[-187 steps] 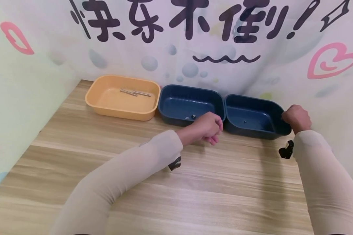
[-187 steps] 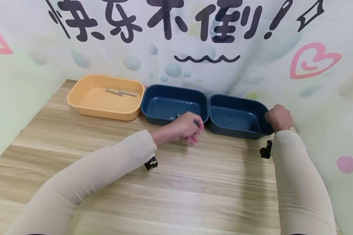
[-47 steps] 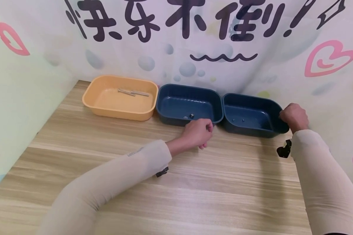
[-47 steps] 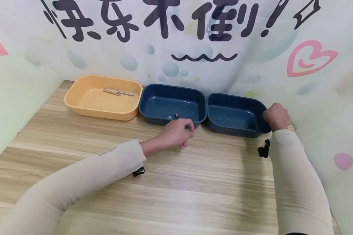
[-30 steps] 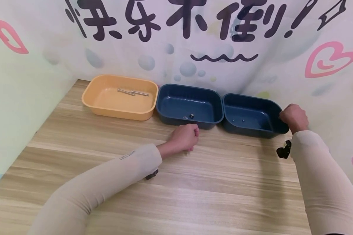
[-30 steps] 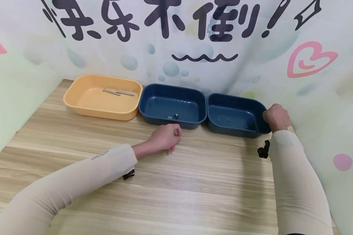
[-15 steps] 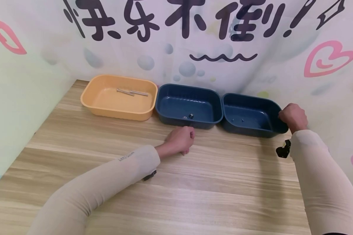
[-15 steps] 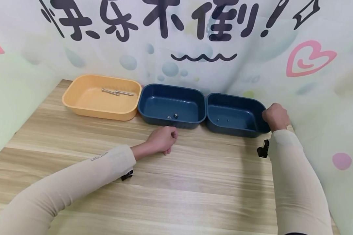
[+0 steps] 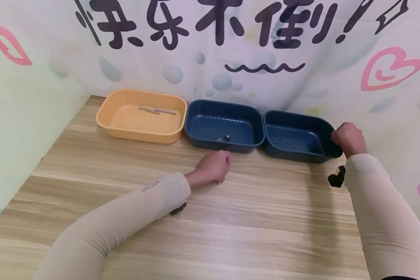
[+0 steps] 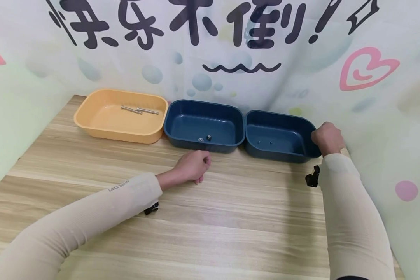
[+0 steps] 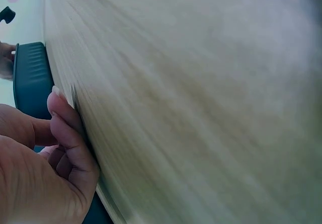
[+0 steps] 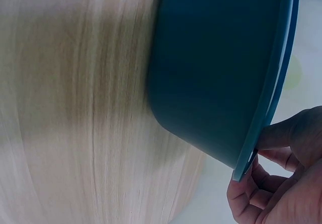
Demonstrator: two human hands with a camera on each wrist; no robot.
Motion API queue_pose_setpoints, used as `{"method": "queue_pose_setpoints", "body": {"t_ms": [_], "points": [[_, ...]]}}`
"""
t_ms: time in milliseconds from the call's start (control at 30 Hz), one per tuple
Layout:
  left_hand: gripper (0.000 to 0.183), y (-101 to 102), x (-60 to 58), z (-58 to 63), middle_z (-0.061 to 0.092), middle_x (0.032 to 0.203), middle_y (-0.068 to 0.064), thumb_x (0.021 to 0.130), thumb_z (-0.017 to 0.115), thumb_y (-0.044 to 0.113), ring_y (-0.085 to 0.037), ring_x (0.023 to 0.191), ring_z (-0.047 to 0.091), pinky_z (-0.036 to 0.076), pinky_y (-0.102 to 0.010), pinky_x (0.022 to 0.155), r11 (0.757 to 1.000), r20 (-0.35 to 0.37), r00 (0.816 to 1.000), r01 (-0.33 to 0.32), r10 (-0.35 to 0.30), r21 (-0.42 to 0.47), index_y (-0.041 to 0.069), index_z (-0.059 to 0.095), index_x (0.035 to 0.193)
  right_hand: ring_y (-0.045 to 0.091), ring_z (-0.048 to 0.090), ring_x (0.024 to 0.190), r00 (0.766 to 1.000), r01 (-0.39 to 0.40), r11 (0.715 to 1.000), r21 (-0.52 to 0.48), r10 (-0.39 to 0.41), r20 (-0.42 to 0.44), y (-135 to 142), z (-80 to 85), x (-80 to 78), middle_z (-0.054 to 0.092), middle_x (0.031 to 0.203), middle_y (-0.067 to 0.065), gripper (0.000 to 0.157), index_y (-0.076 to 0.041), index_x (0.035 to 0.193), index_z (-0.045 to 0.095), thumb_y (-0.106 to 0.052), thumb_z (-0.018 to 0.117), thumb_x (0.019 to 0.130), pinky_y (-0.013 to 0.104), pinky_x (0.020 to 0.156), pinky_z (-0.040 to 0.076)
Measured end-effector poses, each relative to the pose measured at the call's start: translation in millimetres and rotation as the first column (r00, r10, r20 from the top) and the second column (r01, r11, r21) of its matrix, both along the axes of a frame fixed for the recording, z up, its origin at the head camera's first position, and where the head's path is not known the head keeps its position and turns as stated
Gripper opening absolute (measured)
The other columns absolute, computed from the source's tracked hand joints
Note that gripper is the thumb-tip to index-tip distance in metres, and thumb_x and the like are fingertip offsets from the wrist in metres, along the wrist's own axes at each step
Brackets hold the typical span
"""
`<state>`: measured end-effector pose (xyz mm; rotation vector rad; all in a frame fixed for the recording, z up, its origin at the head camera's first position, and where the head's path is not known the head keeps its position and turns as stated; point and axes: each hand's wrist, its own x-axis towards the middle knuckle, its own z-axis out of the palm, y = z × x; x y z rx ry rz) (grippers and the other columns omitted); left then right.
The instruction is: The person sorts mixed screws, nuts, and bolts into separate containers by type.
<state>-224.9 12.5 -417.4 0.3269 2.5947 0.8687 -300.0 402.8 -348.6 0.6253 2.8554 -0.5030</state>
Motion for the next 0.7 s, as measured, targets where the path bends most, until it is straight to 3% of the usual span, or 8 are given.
{"method": "queue_pose_setpoints", "body": {"t_ms": [367, 567, 700], "points": [[0.013, 0.1, -0.3, 2.5, 0.062, 0.058, -0.002, 0.099, 0.049, 0.01, -0.013, 0.045, 0.061, 0.046, -0.027, 0.052, 1.0, 0.03, 0.999, -0.011, 0.011, 0.02, 0.015, 0.057, 0.088, 0.037, 0.059, 0.07, 1.0, -0.003, 1.0, -0.005, 0.003, -0.004, -0.7, 0.7, -0.6, 0.058, 0.103, 0.036, 0.032, 0.014, 0.109, 0.054, -0.011, 0.048, 0.089, 0.037, 0.051, 0.053], [0.011, 2.9, -0.4, 7.8, 0.063, 0.062, -0.002, 0.099, 0.051, 0.013, -0.014, 0.047, 0.063, 0.045, -0.022, 0.045, 0.999, 0.048, 0.999, -0.015, 0.013, 0.042, 0.015, 0.057, 0.09, 0.039, 0.059, 0.074, 1.0, 0.006, 1.0, -0.013, -0.006, 0.01, -1.2, 1.0, -0.4, 0.055, 0.11, 0.038, 0.035, 0.014, 0.115, 0.052, -0.012, 0.048, 0.091, 0.044, 0.058, 0.056], [0.009, 6.2, 0.6, 12.8, 0.063, 0.063, -0.004, 0.099, 0.052, 0.013, -0.016, 0.049, 0.064, 0.043, -0.019, 0.041, 0.998, 0.053, 0.999, -0.004, 0.0, 0.066, 0.014, 0.057, 0.092, 0.038, 0.059, 0.072, 1.0, 0.002, 1.0, -0.013, -0.002, 0.007, -0.5, 0.8, 0.6, 0.057, 0.103, 0.036, 0.033, 0.014, 0.11, 0.054, -0.011, 0.047, 0.09, 0.04, 0.055, 0.054]]}}
